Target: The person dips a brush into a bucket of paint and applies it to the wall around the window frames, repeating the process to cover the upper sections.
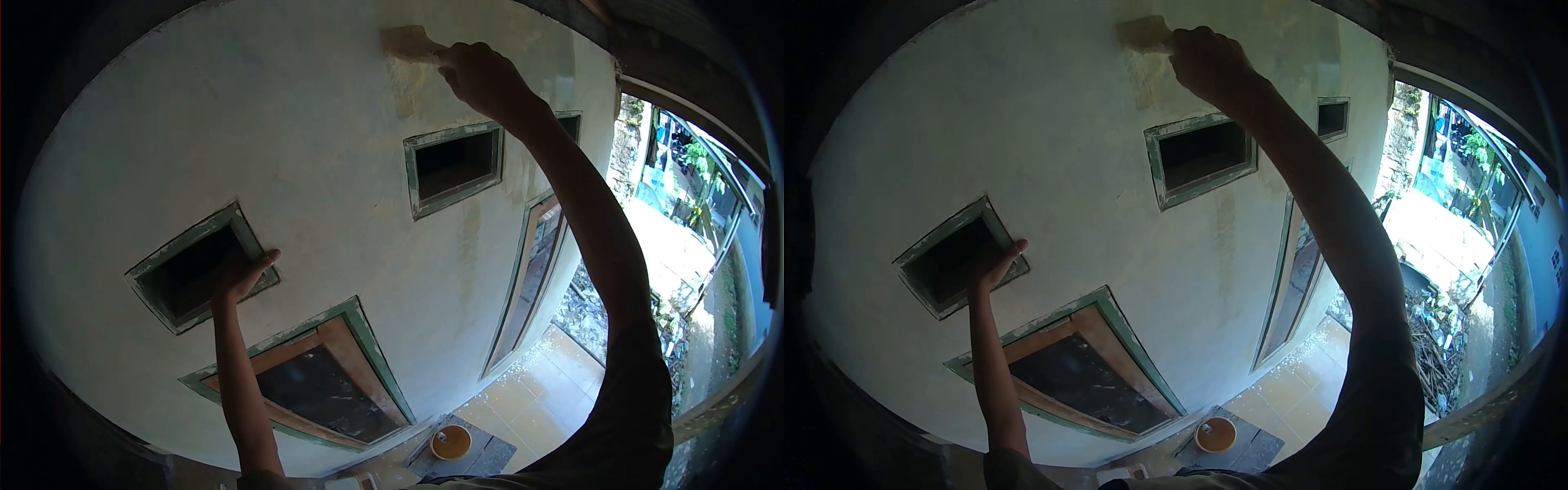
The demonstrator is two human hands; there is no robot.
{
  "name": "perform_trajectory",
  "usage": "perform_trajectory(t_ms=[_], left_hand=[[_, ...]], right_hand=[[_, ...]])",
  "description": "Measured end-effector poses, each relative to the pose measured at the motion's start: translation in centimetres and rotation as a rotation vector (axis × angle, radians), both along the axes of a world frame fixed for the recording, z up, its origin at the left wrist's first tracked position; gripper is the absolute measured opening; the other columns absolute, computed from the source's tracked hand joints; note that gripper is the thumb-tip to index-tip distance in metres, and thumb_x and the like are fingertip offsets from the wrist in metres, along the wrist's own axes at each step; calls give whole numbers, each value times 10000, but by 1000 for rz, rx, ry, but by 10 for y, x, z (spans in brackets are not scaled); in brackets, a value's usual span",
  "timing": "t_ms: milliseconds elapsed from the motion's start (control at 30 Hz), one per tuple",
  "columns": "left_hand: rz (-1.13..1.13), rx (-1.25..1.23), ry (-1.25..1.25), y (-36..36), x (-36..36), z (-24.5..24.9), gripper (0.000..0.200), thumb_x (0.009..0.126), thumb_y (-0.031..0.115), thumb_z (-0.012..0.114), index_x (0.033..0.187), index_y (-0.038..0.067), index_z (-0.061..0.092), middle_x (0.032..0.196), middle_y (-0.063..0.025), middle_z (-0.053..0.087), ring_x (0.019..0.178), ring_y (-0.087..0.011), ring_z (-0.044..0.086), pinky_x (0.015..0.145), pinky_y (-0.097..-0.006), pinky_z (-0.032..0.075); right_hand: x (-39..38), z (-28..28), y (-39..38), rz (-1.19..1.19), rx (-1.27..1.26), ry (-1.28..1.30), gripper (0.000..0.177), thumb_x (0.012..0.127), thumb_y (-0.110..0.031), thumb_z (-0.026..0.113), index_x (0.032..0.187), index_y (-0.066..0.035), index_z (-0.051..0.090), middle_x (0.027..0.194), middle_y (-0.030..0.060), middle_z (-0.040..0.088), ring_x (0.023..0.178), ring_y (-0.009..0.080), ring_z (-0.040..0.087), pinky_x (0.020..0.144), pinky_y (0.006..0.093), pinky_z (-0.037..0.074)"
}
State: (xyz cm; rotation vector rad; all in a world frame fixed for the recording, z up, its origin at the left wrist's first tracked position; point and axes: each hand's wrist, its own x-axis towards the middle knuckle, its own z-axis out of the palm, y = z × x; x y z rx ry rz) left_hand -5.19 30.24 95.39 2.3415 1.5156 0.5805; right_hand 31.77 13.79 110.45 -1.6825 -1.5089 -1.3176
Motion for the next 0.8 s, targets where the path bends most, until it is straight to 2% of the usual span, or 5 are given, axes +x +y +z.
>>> perform_trajectory(t_ms=[133,200,333,633,800], left_hand=[[-40,86,-79,8,-3,-12,678,716,633,590,967,4,638,879,-165,649,865,-282,637,769,-376,475],[-118,158,-165,8,-3,-14,689,722,621,592,1006,-5,634,946,-180,652,930,-305,628,797,-385,470],[-91,92,-84,9,-4,-9,704,726,613,593,1047,-12,621,999,-189,646,983,-322,612,819,-390,466],[-56,34,-57,14,-4,-9,671,719,609,607,972,-13,636,866,-162,655,858,-280,643,757,-362,474],[-111,86,-169,9,-2,-11,627,723,578,616,938,-11,634,796,-134,653,760,-242,645,710,-358,478]], right_hand=[[-3,-39,-27,-95,-272,15,192,839,-175,610,989,-62,652,848,135,648,760,272,640,723,394,526],[-5,-55,-38,-83,-298,-9,186,841,-173,610,985,-64,656,820,130,650,754,266,641,717,391,525],[-7,-58,-57,-40,-373,8,198,845,-189,612,992,-65,657,747,121,651,727,260,643,701,382,524],[-24,-24,-52,-149,-464,82,194,844,-214,614,964,-67,655,879,107,645,860,224,624,778,372,499],[-12,2,-31,-108,-409,28,192,843,-211,615,961,-63,645,878,101,646,870,230,622,785,368,495]])
